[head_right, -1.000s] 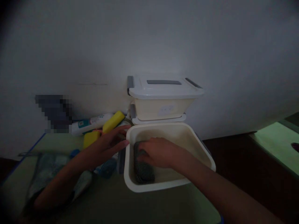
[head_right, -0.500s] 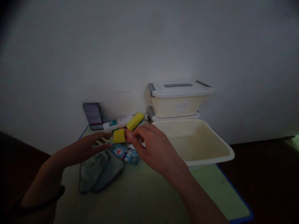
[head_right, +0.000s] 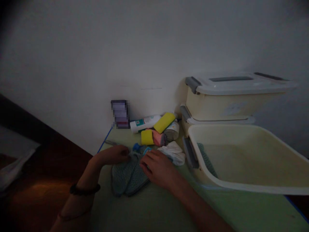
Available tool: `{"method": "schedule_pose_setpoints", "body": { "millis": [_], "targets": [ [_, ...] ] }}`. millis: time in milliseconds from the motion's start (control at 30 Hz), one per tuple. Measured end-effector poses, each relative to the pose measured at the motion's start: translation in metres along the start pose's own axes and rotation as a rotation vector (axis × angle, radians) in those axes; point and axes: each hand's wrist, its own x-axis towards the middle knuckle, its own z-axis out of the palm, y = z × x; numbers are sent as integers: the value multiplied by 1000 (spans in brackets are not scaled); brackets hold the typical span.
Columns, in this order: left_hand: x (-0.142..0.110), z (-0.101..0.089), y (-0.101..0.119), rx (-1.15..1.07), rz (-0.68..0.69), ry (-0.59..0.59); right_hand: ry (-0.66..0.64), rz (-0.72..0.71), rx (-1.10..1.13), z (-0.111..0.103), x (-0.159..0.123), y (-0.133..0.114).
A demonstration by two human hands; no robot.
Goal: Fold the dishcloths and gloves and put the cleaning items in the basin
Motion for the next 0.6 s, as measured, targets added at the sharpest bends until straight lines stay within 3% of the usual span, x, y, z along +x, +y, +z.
{"method": "schedule_pose_setpoints", "body": {
  "millis": [67,167,300,433,533,600],
  "targets": [
    [-5,-10,6,-38,67,-34,-1,14,2,-2,1,-1],
    [-19,-37,18,-125,167,-23,-17,72,-10,-22,8,-7],
    [-39,-67,40,-349,373,141,-136,187,-64,-63,18,-20],
    [-47,-65,59,-697,487,402,2,326,-35,-91,16,-35],
    [-46,-58,73,-980,516,572,37,284,12,-98,6,-41],
    [-44,-55,83,-1102,512,602,21,216,35,-99,0,-44]
  ]
}}
